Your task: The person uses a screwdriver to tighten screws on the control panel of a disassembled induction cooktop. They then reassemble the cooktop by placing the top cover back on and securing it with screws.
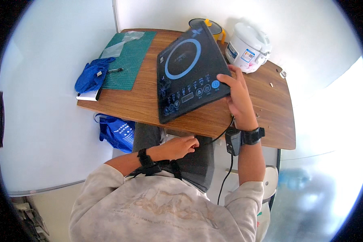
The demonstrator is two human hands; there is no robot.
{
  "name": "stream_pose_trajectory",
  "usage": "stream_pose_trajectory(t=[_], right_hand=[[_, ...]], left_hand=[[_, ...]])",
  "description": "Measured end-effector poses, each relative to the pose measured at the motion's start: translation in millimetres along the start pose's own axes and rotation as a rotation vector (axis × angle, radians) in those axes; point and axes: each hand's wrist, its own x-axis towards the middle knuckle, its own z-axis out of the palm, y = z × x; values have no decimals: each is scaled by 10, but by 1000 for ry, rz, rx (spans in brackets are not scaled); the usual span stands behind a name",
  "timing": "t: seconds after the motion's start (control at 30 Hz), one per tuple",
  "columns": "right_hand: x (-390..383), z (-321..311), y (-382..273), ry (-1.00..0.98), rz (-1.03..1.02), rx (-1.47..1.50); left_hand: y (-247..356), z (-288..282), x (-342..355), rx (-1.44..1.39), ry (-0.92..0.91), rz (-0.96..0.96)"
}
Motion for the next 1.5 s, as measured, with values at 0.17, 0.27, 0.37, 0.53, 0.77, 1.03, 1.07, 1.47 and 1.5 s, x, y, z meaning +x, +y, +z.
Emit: stream_pose_trajectory(t=[0.17,0.27,0.37,0.53,0.77,1.03,1.07,1.47,1.5], right_hand=[[2,324,-163,-32,-253,-290],[14,587,-259,-36,-374,-535],[-112,939,-304,-19,-565,-855],[-465,1338,120,-70,-892,-1134],[-661,1316,517,-142,-909,-1242],[-872,1384,1159,-136,-1015,-1333],[-901,1397,1215,-138,-1008,-1352],[-1093,1503,1756,-133,-967,-1459],[-1108,1511,1746,-148,-966,-1444]], left_hand=[[-62,308,153,-342,-55,-123],[172,269,105,-425,-77,-56],[355,133,38,-433,-44,13],[388,-106,-206,-236,151,105],[-186,-689,-989,-761,124,-343],[-212,-1174,-1033,-1344,615,-217],[-142,-1250,-971,-1308,699,-203],[-462,-1351,-854,-1097,878,-485],[-529,-1362,-848,-1105,866,-497]])
